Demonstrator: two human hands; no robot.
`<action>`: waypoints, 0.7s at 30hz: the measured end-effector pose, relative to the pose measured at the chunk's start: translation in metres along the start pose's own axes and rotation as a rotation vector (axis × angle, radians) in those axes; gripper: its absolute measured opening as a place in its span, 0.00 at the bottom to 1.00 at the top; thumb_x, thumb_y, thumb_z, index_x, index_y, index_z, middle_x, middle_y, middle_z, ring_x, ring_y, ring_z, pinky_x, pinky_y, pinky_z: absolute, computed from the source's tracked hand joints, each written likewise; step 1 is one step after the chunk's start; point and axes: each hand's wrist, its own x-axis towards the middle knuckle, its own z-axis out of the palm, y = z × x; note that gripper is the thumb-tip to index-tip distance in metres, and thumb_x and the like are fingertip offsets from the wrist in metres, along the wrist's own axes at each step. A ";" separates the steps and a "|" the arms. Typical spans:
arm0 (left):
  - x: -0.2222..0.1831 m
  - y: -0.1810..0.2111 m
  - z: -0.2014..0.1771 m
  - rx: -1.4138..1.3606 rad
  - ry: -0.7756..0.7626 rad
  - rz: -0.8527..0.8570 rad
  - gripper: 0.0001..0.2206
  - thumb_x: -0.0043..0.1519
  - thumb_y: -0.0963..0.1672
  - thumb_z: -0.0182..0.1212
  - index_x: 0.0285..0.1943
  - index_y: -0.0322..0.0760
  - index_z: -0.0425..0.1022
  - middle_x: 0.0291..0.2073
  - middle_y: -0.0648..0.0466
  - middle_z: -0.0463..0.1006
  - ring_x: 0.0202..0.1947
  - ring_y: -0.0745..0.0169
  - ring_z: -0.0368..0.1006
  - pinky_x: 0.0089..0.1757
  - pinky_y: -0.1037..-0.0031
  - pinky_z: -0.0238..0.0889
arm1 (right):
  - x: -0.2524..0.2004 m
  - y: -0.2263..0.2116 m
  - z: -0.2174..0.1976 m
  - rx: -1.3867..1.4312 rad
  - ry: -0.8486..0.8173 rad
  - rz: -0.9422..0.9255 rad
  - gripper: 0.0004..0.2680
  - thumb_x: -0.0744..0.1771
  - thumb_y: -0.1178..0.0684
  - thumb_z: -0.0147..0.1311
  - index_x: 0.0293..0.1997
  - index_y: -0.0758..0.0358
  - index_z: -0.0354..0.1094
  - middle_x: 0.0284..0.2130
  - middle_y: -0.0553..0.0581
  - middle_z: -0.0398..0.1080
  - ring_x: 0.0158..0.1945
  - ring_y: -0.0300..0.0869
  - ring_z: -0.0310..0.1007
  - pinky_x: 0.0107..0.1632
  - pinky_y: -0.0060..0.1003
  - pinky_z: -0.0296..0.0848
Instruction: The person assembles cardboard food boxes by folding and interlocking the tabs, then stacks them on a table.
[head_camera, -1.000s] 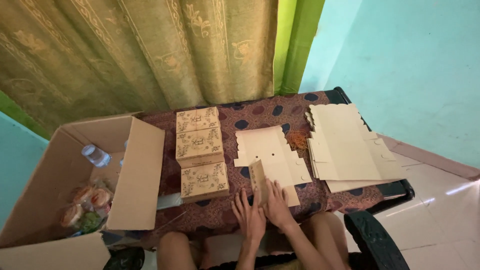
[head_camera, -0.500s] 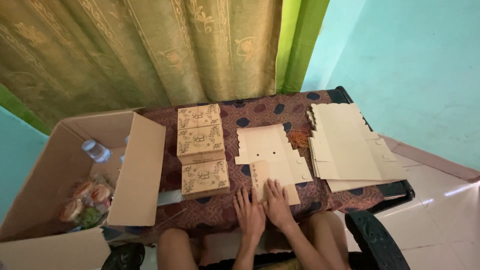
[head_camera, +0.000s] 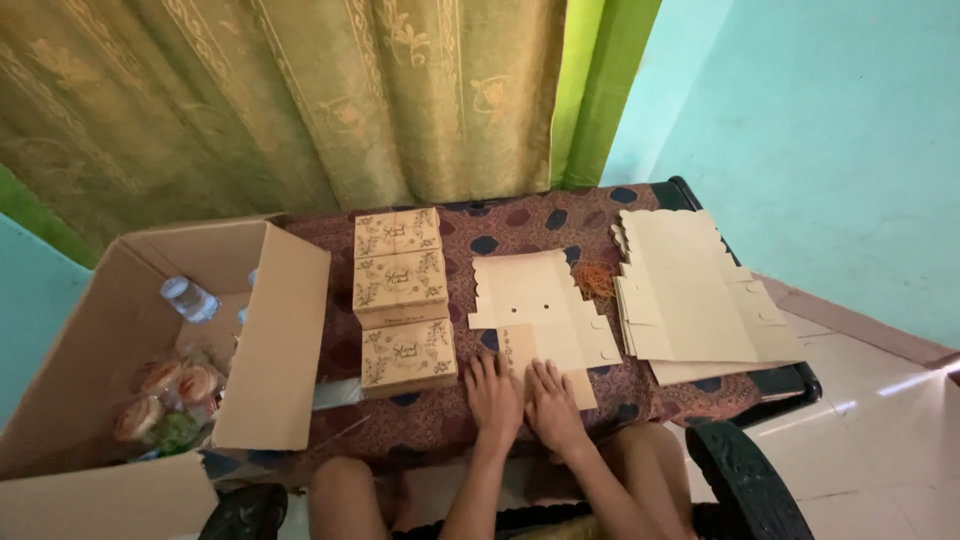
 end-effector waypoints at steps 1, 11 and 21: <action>0.004 0.000 0.003 -0.003 -0.004 -0.001 0.27 0.58 0.44 0.60 0.67 0.27 0.68 0.65 0.32 0.65 0.65 0.28 0.60 0.62 0.46 0.54 | 0.000 0.000 0.001 -0.001 -0.004 0.002 0.26 0.64 0.53 0.51 0.71 0.70 0.54 0.72 0.65 0.54 0.76 0.60 0.47 0.70 0.56 0.52; 0.042 -0.008 0.025 0.071 0.032 -0.013 0.25 0.58 0.46 0.59 0.66 0.34 0.71 0.51 0.40 0.70 0.48 0.38 0.64 0.49 0.52 0.60 | 0.003 -0.001 -0.009 0.014 -0.010 0.007 0.25 0.65 0.51 0.53 0.70 0.68 0.56 0.71 0.63 0.55 0.76 0.58 0.47 0.70 0.55 0.52; 0.054 -0.009 0.037 0.195 -0.061 0.006 0.28 0.60 0.47 0.59 0.70 0.33 0.67 0.55 0.42 0.68 0.48 0.43 0.62 0.47 0.54 0.56 | 0.002 -0.004 -0.016 -0.015 -0.007 0.007 0.24 0.65 0.49 0.52 0.69 0.68 0.58 0.71 0.61 0.57 0.76 0.56 0.48 0.70 0.52 0.52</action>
